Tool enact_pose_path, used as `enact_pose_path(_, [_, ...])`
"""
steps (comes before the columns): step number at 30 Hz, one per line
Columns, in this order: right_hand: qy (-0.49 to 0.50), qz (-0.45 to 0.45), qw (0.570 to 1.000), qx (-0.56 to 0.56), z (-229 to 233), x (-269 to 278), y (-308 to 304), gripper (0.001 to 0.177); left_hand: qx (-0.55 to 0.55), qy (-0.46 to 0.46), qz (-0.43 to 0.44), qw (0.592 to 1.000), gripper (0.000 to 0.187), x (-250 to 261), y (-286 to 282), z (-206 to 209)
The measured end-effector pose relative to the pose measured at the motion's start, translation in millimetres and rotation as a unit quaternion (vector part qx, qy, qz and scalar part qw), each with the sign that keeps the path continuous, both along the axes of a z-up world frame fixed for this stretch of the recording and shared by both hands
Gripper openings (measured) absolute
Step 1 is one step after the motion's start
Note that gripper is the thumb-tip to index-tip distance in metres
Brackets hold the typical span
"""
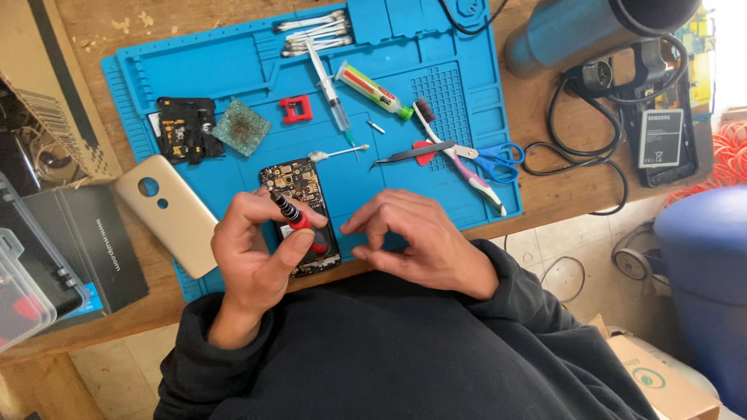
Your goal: The person uses a screwdriver to remove screws from a disassembled smartphone motherboard and then uses tweezers to lift and remove small components from the board. The person continues to manipulate the board and components with the tools on a blue work mat.
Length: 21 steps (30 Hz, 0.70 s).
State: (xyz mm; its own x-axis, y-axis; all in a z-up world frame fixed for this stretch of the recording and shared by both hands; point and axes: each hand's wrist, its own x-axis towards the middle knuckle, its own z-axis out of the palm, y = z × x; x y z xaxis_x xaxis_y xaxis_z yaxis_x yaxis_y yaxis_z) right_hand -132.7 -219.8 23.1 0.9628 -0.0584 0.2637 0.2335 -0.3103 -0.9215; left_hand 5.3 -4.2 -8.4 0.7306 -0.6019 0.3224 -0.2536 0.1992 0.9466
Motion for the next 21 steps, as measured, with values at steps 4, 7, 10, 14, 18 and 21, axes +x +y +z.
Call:
enact_pose_path(4, [-0.013,-0.056,0.996,-0.064,-9,-16,-31,0.032,-0.005,-0.024,0.033,0.999,0.030,1,5,-24])
enact_pose_path(7, [-0.019,-0.135,0.973,-0.186,-10,-18,-57,0.019,0.035,-0.076,0.051,0.995,0.035,2,7,-25])
enact_pose_path(10, [-0.008,-0.177,0.906,-0.385,-15,-13,-74,0.022,0.046,-0.100,0.078,0.991,0.034,2,1,-20])
enact_pose_path(14, [0.017,-0.213,0.853,-0.477,-18,-2,-70,0.028,0.053,-0.139,0.081,0.986,0.031,4,-2,-13])
enact_pose_path(18, [0.016,-0.212,0.861,-0.462,-18,1,-70,0.028,0.055,-0.145,0.081,0.985,0.031,5,-3,-13])
enact_pose_path(21, [-0.010,-0.207,0.883,-0.421,-14,3,-71,0.025,0.057,-0.130,0.080,0.987,0.033,5,4,-15])
